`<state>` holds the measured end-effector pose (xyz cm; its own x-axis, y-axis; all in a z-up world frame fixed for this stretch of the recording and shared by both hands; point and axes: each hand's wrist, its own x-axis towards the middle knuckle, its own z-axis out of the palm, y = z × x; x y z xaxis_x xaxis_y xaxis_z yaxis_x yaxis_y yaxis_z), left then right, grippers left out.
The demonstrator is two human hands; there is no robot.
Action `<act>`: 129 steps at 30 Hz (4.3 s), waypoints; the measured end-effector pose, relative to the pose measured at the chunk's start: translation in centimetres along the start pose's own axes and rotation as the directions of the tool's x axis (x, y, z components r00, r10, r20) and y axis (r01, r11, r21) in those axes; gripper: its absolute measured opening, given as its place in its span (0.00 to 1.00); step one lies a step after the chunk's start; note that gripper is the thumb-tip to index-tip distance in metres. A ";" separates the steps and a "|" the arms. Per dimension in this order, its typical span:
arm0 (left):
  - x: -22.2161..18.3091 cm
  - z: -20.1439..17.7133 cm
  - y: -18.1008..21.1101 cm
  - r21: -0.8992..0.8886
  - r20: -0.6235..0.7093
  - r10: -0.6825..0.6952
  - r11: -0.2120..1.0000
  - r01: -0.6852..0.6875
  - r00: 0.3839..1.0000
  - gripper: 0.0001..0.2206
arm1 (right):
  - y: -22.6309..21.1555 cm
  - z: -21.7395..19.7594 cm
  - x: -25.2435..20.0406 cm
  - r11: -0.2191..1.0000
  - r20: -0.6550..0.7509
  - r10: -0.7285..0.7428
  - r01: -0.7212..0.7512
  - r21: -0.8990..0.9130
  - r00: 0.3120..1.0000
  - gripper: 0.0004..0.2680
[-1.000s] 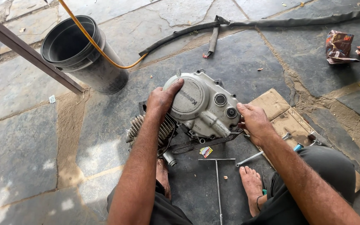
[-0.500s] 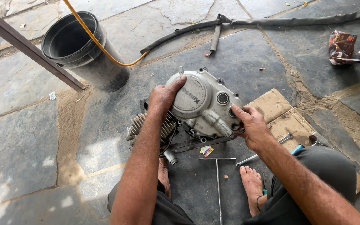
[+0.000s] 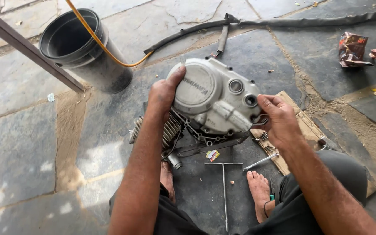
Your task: Removing screws and disassembling the clutch cover and internal components of a motorcycle engine.
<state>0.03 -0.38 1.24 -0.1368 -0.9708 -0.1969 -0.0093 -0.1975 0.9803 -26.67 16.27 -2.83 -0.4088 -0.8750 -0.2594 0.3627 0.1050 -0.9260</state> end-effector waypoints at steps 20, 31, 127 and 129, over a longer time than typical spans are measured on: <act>-13.2 4.1 5.6 -0.269 0.431 0.361 0.926 -0.264 0.827 0.57 | -2.4 -16.2 3.5 0.963 0.280 -0.214 0.155 0.219 0.936 0.11; -15.2 7.4 0.1 -0.506 0.112 0.143 0.860 -0.067 0.983 0.42 | -4.0 -10.7 -4.2 0.870 0.182 -0.482 0.492 -0.009 0.857 0.22; -15.6 1.5 0.0 0.460 0.094 0.583 0.693 -0.555 0.807 0.29 | 13.1 -29.1 15.1 -0.522 0.493 -0.588 0.165 -0.837 0.641 0.03; -15.1 1.0 -0.2 0.502 0.123 0.609 0.643 -0.579 0.783 0.29 | 14.8 -28.1 16.1 -0.491 0.475 -0.599 0.173 -0.854 0.645 0.04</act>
<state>1.13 14.45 4.05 -0.2350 -0.8641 0.4450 -0.4236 0.5031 0.7533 -51.44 16.99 -28.45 -0.0831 -0.8517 0.5174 -0.9639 0.2006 0.1753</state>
